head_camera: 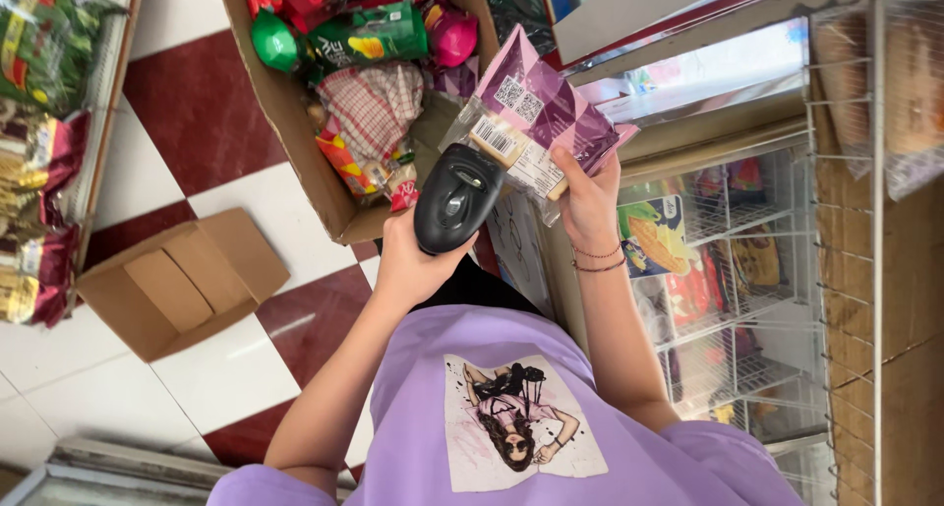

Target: The person picks up various packaged food items from a cardboard box, scans their barcodes with a handheld scanner, and places the items onto store shelves or into other boxes.

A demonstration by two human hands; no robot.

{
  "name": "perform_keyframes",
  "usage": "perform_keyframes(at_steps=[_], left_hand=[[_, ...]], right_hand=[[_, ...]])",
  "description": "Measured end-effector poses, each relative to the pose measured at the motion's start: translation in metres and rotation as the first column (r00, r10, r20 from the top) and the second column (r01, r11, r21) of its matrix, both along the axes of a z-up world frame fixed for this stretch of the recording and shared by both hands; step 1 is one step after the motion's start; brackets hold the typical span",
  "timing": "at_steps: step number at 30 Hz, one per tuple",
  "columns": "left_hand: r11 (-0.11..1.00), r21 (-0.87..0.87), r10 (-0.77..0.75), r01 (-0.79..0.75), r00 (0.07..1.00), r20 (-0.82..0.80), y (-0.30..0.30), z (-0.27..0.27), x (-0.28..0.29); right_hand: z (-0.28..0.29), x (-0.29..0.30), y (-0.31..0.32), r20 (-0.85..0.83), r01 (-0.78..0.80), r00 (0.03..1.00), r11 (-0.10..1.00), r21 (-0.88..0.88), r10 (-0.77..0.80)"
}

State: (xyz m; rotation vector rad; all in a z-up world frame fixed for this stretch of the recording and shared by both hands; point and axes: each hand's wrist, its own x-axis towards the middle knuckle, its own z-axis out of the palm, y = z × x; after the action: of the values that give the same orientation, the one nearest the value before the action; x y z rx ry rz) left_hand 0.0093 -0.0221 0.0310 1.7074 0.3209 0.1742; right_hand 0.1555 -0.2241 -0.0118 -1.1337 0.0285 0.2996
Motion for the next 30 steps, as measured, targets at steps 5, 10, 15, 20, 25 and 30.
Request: perform_keyframes(at_steps=[5, 10, 15, 20, 25, 30], left_hand=[[0.984, -0.174, -0.035, 0.043, 0.998, 0.051, 0.004, -0.008, 0.002], [0.486, -0.839, -0.173, 0.247, 0.967, 0.185, 0.018, 0.015, 0.025], [0.328, -0.931, -0.212, 0.161, 0.973, 0.094, 0.023, 0.021, 0.038], [0.403, -0.911, -0.137, 0.083, 0.99, 0.03, 0.037, 0.009, 0.05], [0.567, -0.809, -0.159, 0.154, 0.984, 0.076, 0.071, 0.008, 0.064], [0.652, -0.622, -0.441, 0.434, 0.884, 0.156, 0.087, 0.032, 0.073]], right_hand=[[0.02, -0.014, -0.016, 0.151, 0.091, 0.987, 0.973, -0.213, -0.06], [0.048, -0.03, -0.015, 0.422, 0.261, 0.906, 0.821, -0.507, -0.027], [0.083, -0.041, -0.005, 0.756, 0.501, 0.291, 0.58, -0.642, 0.586], [0.113, -0.048, 0.01, 0.681, 0.446, 0.152, 0.565, -0.694, 0.716], [0.142, -0.035, 0.017, 0.68, 0.113, 0.213, 0.674, -0.73, 0.701], [0.164, -0.01, 0.016, 0.745, 0.275, 0.585, 0.786, -0.554, 0.32]])
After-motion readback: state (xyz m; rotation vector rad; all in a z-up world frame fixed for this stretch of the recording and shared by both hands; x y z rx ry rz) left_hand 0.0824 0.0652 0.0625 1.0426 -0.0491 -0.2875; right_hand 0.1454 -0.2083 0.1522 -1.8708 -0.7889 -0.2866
